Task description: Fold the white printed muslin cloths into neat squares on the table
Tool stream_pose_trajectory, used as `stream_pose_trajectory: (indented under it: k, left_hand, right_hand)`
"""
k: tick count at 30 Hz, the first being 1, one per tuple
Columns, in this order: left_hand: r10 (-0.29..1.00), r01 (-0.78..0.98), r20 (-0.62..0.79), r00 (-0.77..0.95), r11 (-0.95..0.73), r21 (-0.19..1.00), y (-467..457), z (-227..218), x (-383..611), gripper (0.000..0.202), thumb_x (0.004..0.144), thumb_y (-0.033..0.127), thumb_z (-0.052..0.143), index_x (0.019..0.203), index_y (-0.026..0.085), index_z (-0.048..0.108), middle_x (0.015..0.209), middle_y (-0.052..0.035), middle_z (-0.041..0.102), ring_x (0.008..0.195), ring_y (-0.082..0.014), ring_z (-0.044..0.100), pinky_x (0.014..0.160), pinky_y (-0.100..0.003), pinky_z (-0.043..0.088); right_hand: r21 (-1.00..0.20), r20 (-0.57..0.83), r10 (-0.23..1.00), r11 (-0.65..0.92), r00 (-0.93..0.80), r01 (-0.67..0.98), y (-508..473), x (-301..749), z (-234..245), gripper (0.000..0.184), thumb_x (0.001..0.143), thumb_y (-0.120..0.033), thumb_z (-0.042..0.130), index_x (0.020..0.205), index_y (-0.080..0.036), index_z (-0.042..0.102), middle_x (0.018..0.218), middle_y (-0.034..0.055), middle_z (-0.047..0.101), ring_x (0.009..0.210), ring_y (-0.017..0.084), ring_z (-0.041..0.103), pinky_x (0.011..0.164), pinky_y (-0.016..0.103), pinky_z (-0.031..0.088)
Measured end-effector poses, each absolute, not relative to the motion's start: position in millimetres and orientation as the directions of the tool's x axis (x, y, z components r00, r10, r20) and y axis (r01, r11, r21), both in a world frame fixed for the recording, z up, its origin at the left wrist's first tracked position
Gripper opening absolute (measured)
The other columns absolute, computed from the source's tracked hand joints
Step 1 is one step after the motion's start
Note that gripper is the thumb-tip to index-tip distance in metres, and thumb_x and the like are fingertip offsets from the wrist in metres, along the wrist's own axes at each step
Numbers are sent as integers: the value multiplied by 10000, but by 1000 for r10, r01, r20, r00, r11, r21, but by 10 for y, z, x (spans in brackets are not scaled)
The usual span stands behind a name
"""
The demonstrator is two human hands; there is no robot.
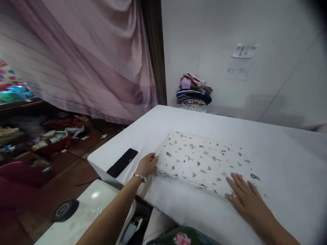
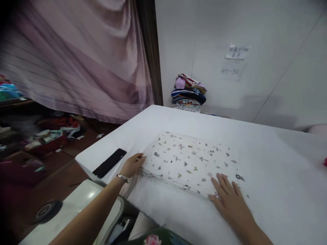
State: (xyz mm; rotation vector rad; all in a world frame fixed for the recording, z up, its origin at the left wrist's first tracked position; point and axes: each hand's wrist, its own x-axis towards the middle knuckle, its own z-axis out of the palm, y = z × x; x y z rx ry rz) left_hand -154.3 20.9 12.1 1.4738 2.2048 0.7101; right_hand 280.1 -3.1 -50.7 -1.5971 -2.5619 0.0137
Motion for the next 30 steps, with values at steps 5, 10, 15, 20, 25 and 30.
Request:
stream_pose_trajectory:
  k: [5,10,15,20,25,30]
  left_hand:
    - [915,658,-93,-391,349,667,-44,135,-1596,283,777,408,458,857,208,642,735,-13,660,674,-157,596,641,-252,417]
    - [917,637,-120,-381,354,684,-221,152,-1597,251,744,409,496,757,201,636,672,-2,644,629,-148,575,575,-240,379]
    - [927,681,-118,-357,345,646,-299,128,-1538,231,740,411,520,779,210,626,716,1,640,665,-142,562,601,-245,367]
    - [918,708,-89,-385,356,610,-294,54,-1512,151,717,337,560,782,206,597,723,8,625,673,-136,545,581,-239,344]
    - [919,680,-65,-389,334,653,-299,-20,-1523,142,733,342,540,746,204,575,688,17,608,639,-128,535,573,-237,342]
    - [932,621,-59,-357,283,731,-285,-56,-1545,220,735,331,547,914,209,584,723,21,620,649,-124,552,596,-233,366]
  right_hand:
    - [-116,190,864,492,-467,863,-52,2648,-415,557,866,-519,346,1375,-298,296,1448,36,220,1316,297,204,1011,567,260]
    - [-289,231,762,647,-605,705,-61,2156,-170,456,883,-421,400,1304,-251,430,1384,55,373,1286,265,297,1024,492,309]
    - [-538,229,749,629,-622,561,63,1462,76,320,899,-374,375,1043,-232,622,1086,80,611,1038,229,534,891,386,446]
    - [-661,239,701,624,-672,416,246,713,208,242,890,-288,404,890,-223,636,874,44,624,863,181,553,777,319,444]
    - [-590,196,687,652,-700,475,405,140,126,139,850,-253,492,836,-212,624,825,15,590,832,155,519,734,271,399]
    - [-492,155,689,676,-708,549,458,-95,18,86,816,-261,547,795,-196,599,820,17,558,828,158,499,690,254,363]
